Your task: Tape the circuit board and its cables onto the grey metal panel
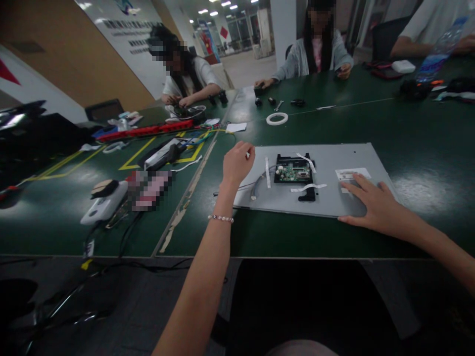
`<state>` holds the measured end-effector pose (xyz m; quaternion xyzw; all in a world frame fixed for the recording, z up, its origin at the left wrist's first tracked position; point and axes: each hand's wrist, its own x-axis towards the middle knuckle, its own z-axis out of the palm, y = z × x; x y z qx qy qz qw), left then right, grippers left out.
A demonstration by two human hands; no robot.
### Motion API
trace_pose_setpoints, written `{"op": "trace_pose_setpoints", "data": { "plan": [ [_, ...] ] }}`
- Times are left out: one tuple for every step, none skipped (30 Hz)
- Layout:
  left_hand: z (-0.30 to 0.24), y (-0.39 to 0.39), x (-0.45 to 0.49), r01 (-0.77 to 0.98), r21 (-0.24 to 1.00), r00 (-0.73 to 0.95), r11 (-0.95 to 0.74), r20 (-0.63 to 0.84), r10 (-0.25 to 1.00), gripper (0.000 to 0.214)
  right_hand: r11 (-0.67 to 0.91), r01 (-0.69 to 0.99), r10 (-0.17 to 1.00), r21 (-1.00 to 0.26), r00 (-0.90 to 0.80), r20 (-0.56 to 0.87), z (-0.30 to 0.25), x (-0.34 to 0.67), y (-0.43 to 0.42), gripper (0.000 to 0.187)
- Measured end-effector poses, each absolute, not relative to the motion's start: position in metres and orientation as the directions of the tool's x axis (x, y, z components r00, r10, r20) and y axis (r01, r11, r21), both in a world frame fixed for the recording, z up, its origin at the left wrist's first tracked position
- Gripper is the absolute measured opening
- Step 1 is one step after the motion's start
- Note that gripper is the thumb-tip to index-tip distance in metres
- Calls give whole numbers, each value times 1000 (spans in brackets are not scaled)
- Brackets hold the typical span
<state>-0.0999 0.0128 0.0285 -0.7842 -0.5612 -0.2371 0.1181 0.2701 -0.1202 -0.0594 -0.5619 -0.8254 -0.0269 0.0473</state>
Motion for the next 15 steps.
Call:
{"op": "trace_pose_setpoints", "data": {
  "plan": [
    [29, 13, -100, 936, 83, 255, -341, 507, 823, 27, 346, 938, 933, -4, -343, 108, -61, 271, -121, 92],
    [29, 12, -100, 936, 88, 252, -340, 509, 823, 27, 320, 947, 942, 1, -319, 101, -62, 271, -121, 93],
    [29, 12, -99, 936, 93, 249, -340, 508, 824, 26, 291, 957, 953, 6, -291, 86, -63, 271, -121, 94],
    [30, 11, -99, 935, 96, 248, -341, 507, 826, 26, 257, 966, 964, 11, -257, 69, -63, 271, -120, 95],
    [30, 11, -99, 935, 97, 249, -340, 504, 827, 26, 219, 976, 974, 15, -219, 50, -63, 271, -120, 96],
    [31, 10, -98, 936, 96, 249, -339, 500, 829, 27, 179, 984, 983, 21, -179, 34, -63, 271, -119, 97],
    [31, 9, -98, 937, 93, 250, -337, 495, 832, 26, 136, 990, 990, 26, -136, 25, -61, 270, -118, 98],
    [32, 9, -98, 938, 91, 252, -336, 489, 835, 26, 92, 995, 996, 29, -92, 19, -60, 269, -117, 98],
    [32, 8, -98, 937, 90, 254, -336, 484, 838, 26, 52, 998, 999, 27, -52, 9, -57, 268, -116, 99],
    [32, 8, -98, 936, 91, 257, -339, 480, 839, 26, 11, 1000, 1000, 23, -11, -2, -54, 267, -115, 99],
    [32, 8, -98, 934, 93, 262, -344, 477, 839, 25, -31, 999, 999, 15, 31, -13, -51, 267, -115, 100],
    [31, 8, -98, 932, 94, 268, -351, 474, 839, 25, -75, 997, 997, 3, 75, -26, -48, 266, -114, 100],
    [31, 8, -97, 930, 95, 272, -355, 471, 839, 25, -122, 993, 992, -9, 121, -37, -46, 266, -113, 100],
    [31, 8, -97, 929, 94, 275, -357, 467, 840, 26, -167, 986, 985, -19, 166, -46, -43, 266, -113, 101],
    [30, 8, -97, 930, 94, 277, -357, 462, 842, 26, -214, 976, 976, -28, 212, -49, -42, 267, -112, 101]
  ]
}}
